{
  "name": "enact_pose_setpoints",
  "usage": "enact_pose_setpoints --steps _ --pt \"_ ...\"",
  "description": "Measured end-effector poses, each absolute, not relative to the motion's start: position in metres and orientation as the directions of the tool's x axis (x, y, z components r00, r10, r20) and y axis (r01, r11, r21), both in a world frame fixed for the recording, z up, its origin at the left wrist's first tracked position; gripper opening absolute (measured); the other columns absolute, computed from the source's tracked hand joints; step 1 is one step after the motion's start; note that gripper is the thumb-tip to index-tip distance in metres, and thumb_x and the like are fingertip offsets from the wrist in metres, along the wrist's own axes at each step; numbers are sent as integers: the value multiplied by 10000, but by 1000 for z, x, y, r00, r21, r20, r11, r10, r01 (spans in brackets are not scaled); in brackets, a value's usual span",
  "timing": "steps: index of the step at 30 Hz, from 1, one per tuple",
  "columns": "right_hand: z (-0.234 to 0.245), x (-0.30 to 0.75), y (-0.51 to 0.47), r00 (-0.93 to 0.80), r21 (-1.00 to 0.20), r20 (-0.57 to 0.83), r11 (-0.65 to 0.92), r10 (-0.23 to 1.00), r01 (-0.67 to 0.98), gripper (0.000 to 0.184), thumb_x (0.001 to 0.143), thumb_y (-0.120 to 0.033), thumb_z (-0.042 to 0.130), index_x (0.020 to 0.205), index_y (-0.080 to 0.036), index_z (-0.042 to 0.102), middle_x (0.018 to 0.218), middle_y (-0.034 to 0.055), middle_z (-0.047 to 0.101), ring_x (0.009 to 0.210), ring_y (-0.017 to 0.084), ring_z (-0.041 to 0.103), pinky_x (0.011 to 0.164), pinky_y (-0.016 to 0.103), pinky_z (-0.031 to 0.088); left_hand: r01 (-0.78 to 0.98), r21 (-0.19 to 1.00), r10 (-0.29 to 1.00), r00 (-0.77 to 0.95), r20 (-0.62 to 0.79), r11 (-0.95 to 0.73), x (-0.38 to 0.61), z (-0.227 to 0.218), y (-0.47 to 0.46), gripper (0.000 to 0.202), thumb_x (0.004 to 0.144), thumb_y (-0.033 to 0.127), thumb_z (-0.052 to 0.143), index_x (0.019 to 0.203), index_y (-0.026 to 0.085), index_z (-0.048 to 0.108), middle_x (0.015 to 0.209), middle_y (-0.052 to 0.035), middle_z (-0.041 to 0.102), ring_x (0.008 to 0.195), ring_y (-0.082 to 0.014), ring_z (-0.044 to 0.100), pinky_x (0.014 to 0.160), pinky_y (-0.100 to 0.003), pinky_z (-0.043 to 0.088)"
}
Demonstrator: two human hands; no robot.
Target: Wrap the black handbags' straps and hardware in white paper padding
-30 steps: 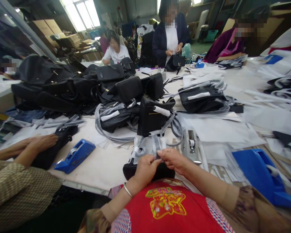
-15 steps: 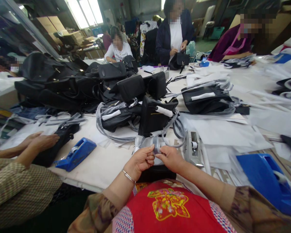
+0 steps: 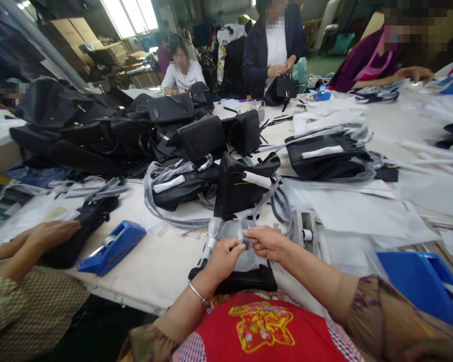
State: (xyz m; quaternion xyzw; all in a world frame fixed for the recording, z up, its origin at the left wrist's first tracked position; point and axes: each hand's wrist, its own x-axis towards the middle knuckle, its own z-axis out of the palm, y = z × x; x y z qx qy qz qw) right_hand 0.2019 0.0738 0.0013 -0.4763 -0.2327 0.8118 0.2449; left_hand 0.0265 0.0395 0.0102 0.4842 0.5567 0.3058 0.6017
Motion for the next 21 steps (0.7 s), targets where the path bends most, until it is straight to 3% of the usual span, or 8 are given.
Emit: enact_pose_setpoints --steps 3,5,7,10,13,16,21 --pt "-7 198 74 -329 -780 -565 -620 757 -87 383 723 -466 687 655 -215 407 455 -115 266 399 50 178 411 221 96 50 784 736 311 -602 619 23 14 46 378 758 526 712 875 175 635 717 0 588 579 -109 519 513 -206 377" --pt "-14 199 73 -288 -909 -415 -404 863 100 362 765 -458 634 601 -196 445 472 -85 313 439 64 252 445 229 165 -75 611 578 432 -692 788 22 16 51 485 786 605 659 1028 191 586 867 -51 650 618 -129 606 505 -209 441" --pt "-23 200 72 -302 -946 -210 -116 930 301 359 804 -390 589 546 -179 456 502 -57 359 500 81 326 498 239 222 -160 468 476 526 -705 869 24 14 59 513 823 605 623 1076 163 561 933 -104 665 698 -164 675 508 -201 482" --pt "-36 204 72 -359 -840 22 212 933 499 329 848 -289 545 550 -169 476 563 -28 442 576 105 405 569 251 277 -239 396 461 510 -726 887 32 6 70 400 898 508 578 1046 138 550 849 -93 658 725 -192 712 506 -184 505" --pt "-48 211 75 -434 -674 152 415 888 611 243 872 -243 542 642 -167 560 646 2 534 628 126 462 607 259 312 -252 423 492 441 -751 870 41 -6 78 309 930 443 550 1051 162 509 831 -94 664 722 -234 727 495 -195 510" --pt "-57 219 82 -513 -544 228 545 828 638 211 897 -243 533 716 -167 610 689 25 579 649 141 500 613 263 336 -268 429 506 436 -744 863 46 -13 83 278 937 404 548 1045 153 497 817 -115 667 731 -245 728 517 -200 518" --pt "-63 224 95 -632 -480 250 661 733 577 219 946 -247 485 827 -167 651 764 43 617 716 149 546 654 255 386 -398 420 571 431 -699 815 50 -18 88 162 944 281 545 1003 134 513 859 -99 671 791 -213 719 781 -350 587"
